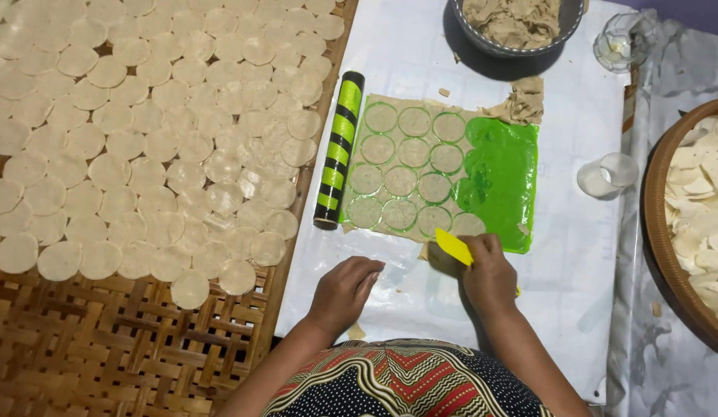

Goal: Cutting circular dough pieces and placing them on a wooden drying rack to make crackers.

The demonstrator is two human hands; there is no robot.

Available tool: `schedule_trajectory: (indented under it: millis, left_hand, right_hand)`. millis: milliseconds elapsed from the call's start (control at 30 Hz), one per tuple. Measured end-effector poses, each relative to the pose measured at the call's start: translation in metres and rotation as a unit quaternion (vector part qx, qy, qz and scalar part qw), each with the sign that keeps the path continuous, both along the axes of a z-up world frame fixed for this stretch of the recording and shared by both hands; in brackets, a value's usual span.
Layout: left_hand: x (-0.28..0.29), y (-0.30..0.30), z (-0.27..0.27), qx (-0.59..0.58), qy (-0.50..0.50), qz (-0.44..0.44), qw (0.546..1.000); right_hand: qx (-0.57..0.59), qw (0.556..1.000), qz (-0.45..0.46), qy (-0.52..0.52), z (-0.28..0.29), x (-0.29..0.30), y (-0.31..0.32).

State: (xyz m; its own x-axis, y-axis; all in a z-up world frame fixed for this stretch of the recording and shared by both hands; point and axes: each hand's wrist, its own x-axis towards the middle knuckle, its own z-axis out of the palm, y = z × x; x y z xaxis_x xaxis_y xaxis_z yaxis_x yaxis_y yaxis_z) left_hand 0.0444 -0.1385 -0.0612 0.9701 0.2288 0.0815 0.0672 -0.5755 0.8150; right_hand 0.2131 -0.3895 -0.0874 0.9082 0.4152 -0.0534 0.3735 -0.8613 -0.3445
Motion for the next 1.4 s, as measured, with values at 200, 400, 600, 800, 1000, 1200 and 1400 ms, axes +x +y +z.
schedule_trajectory:
  millis: [200, 400, 600, 800, 1000, 1200, 1400]
  left_hand:
    - [0.0, -0.003, 0.01, 0.015, -0.008, 0.024, 1.0]
    - [0.0, -0.005, 0.007, 0.031, -0.025, 0.038, 0.998]
    - [-0.001, -0.004, 0.015, 0.01, -0.004, 0.036, 0.999]
    - [-0.002, -0.004, 0.017, 0.014, -0.005, 0.036, 0.999]
    - [-0.001, -0.004, 0.013, 0.001, 0.004, 0.033, 0.999]
    - [-0.001, -0.002, 0.011, 0.006, -0.003, 0.029, 1.0]
    - [-0.002, 0.0, 0.011, -0.003, -0.013, 0.021, 1.0]
  right_hand:
    - [0.03, 0.999, 0.037, 0.022, 0.022, -0.003, 0.015]
    - [0.169, 0.981, -0.057, 0.08, 0.042, 0.007, 0.011]
    - [-0.047, 0.998, 0.029, 0.024, 0.018, 0.005, 0.006]
    - [-0.045, 0.998, 0.044, -0.02, 0.009, -0.001, 0.011]
    - [0.072, 0.985, 0.156, 0.002, 0.008, -0.025, 0.026]
    - [0.067, 0.989, 0.11, 0.073, 0.023, -0.041, 0.035]
    - [-0.014, 1.0, -0.009, 0.025, 0.006, -0.011, 0.036]
